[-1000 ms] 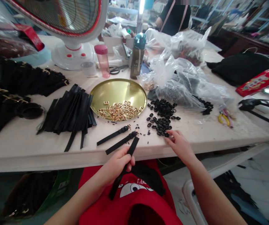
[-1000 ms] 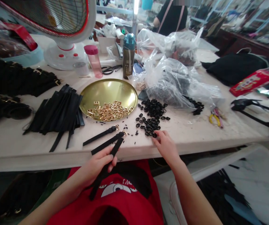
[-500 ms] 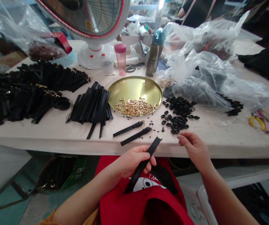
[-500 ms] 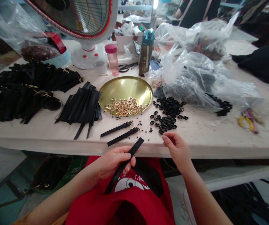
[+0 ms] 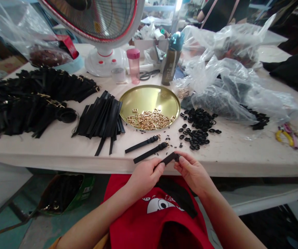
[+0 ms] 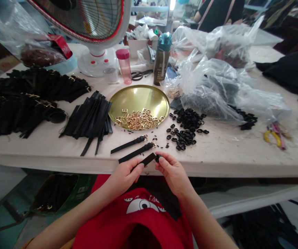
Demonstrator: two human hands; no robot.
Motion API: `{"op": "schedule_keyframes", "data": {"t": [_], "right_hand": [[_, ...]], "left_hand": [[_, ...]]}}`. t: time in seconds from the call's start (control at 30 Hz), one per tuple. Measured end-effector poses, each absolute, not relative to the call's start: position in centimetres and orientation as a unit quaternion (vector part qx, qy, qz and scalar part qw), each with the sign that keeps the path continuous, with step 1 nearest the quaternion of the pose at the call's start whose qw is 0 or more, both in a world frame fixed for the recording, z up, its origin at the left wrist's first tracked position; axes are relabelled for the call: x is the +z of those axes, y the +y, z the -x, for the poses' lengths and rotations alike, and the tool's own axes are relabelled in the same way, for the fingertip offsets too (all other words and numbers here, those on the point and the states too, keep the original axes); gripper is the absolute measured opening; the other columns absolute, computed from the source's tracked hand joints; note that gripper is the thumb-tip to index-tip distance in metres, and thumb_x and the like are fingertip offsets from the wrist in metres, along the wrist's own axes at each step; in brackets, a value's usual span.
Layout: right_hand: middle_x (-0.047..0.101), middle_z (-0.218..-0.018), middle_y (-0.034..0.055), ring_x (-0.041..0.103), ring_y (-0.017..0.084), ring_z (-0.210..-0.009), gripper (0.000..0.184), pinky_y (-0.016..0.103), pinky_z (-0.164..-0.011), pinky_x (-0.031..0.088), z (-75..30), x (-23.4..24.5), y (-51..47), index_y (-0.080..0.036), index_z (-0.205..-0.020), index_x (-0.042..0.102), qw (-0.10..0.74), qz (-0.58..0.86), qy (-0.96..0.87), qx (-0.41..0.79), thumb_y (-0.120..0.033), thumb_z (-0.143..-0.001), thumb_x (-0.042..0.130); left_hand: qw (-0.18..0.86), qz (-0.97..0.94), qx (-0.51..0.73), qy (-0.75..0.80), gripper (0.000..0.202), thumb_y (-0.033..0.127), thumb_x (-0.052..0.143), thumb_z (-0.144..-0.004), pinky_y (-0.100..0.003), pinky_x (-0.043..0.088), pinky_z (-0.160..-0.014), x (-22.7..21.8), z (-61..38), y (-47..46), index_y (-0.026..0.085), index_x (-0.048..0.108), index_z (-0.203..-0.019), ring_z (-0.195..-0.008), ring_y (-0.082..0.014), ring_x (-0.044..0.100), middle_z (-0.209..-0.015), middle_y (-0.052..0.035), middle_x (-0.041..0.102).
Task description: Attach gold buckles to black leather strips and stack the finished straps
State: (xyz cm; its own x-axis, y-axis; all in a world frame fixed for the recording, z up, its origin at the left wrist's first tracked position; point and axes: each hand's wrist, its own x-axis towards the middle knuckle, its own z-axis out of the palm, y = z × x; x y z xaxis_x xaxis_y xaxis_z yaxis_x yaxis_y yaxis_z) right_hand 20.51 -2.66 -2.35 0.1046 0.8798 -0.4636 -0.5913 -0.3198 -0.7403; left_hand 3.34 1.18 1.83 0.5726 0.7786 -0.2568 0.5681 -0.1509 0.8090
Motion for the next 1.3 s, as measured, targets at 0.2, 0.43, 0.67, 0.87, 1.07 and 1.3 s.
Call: {"op": "schedule_keyframes", "data": {"t": [0.2,0.43,0.67,0.87,1.07,1.3], "right_hand": [[0.064,-0.070,-0.0014,0.056,0.010,-0.065,0.028,0.023,-0.068,0.046,-21.0,-3.0,-3.0,-0.023,-0.093,0.066,0.483,0.581,-0.314,0.575,-0.034,-0.068,0.068],[0.062,-0.067,-0.0006,0.056,0.013,-0.064,0.028,0.026,-0.063,0.046,-21.5,-2.2,-3.7,-0.020,-0.091,0.065,0.397,0.597,-0.410,0.564,-0.037,-0.069,0.064],[0.061,-0.068,0.0001,0.055,0.013,-0.064,0.027,0.026,-0.062,0.045,-20.9,-2.5,-4.8,-0.019,-0.089,0.065,0.370,0.602,-0.430,0.562,-0.037,-0.069,0.063],[0.059,-0.064,-0.0009,0.053,0.011,-0.059,0.030,0.024,-0.058,0.044,-20.0,-2.2,-5.8,-0.018,-0.090,0.062,0.381,0.593,-0.371,0.605,-0.037,-0.067,0.065],[0.059,-0.057,-0.0031,0.053,0.009,-0.054,0.030,0.021,-0.055,0.041,-20.1,-1.8,-5.6,-0.019,-0.086,0.059,0.452,0.546,-0.224,0.669,-0.035,-0.064,0.071],[0.056,-0.059,-0.0018,0.052,0.011,-0.058,0.028,0.027,-0.061,0.042,-17.2,-2.2,-3.1,-0.017,-0.086,0.060,0.454,0.487,-0.259,0.699,-0.037,-0.068,0.067]], "left_hand": [[0.405,-0.800,0.058,0.439,0.030,0.033,0.033,-0.087,-0.023,0.029,-0.055,1.1,-2.7,1.3,0.018,0.059,-0.080,-0.062,-0.0140,0.052,-0.069,-0.0011,0.060],[0.387,-0.833,0.004,0.396,0.031,0.030,0.033,-0.085,-0.023,0.029,-0.054,1.9,-2.0,1.5,0.018,0.061,-0.079,-0.063,-0.0139,0.054,-0.072,-0.0018,0.063],[0.336,-0.861,-0.041,0.380,0.031,0.031,0.034,-0.084,-0.024,0.024,-0.050,2.4,-1.4,1.1,0.019,0.061,-0.076,-0.062,-0.0145,0.053,-0.071,-0.0022,0.064],[0.369,-0.843,-0.012,0.392,0.033,0.033,0.033,-0.086,-0.024,0.030,-0.054,2.0,-2.0,-0.3,0.017,0.061,-0.078,-0.065,-0.0154,0.055,-0.073,-0.0039,0.063],[0.491,-0.780,0.028,0.386,0.034,0.025,0.037,-0.084,-0.030,0.042,-0.080,2.5,-2.0,-0.8,0.018,0.052,-0.113,-0.093,-0.0216,0.058,-0.106,-0.0089,0.062],[0.544,-0.719,0.117,0.416,0.051,0.030,0.037,-0.087,-0.034,0.033,-0.096,2.2,-1.4,0.8,0.018,0.027,-0.136,-0.115,-0.0217,0.045,-0.130,-0.0108,0.046]]}}
